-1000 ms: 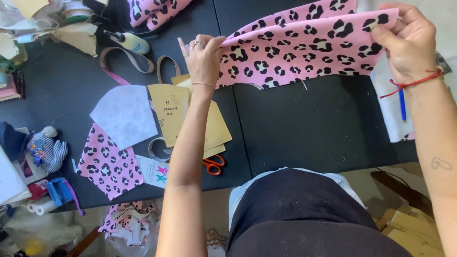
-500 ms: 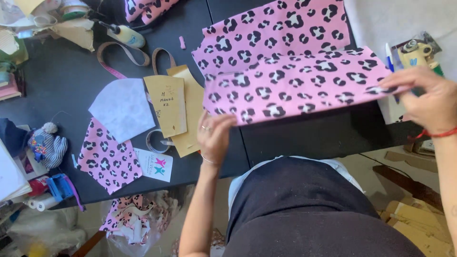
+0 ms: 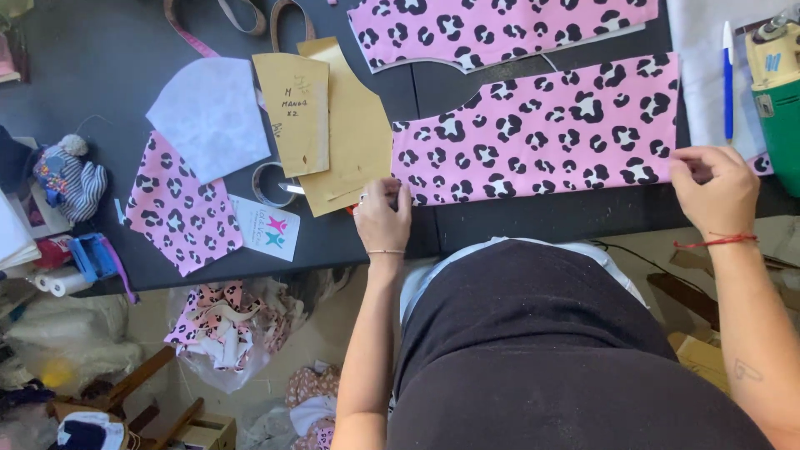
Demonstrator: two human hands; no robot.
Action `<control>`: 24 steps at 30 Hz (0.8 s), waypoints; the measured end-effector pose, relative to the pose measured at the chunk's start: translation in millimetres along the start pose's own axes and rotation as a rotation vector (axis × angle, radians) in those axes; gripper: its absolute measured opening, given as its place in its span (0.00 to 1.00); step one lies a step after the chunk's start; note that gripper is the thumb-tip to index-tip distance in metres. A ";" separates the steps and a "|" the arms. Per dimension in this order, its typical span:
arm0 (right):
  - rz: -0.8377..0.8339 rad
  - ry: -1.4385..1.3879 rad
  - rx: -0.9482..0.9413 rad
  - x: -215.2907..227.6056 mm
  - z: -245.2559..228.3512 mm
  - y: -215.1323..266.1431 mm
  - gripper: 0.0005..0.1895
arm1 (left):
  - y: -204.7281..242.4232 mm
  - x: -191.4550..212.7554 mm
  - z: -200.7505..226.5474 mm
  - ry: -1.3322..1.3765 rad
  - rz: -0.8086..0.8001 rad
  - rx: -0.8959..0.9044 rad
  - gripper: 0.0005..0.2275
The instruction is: The person uses a rotary cutter to cut a piece of white fabric on a table. They then unfold a piece of pink leopard-print fabric, place a cardboard pattern on it, and use a measuring tape and pen to mark the pattern. Finally, they use the rotary cutter to cut the pink fabric along the marked lines.
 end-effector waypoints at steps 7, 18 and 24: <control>0.070 -0.081 -0.256 6.9 24.7 -3.9 0.10 | 7.3 -38.2 -28.7 0.123 -0.306 0.449 0.12; 0.645 0.217 -0.161 159.9 92.9 8.7 0.05 | -6.2 -30.0 14.7 0.094 -0.269 0.312 0.09; 0.861 -0.951 -1.166 118.3 265.2 63.3 0.05 | -18.3 -30.6 39.3 0.159 -0.182 0.177 0.06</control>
Point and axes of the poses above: each hand's wrist, its own y-axis away from the middle knuckle, its own x-axis out of the back of the hand, z = x × y, the point moved 10 cm from there along -y, towards the middle knuckle, and after that the axes turned 2 degrees about -z, right-handed, at the moved point
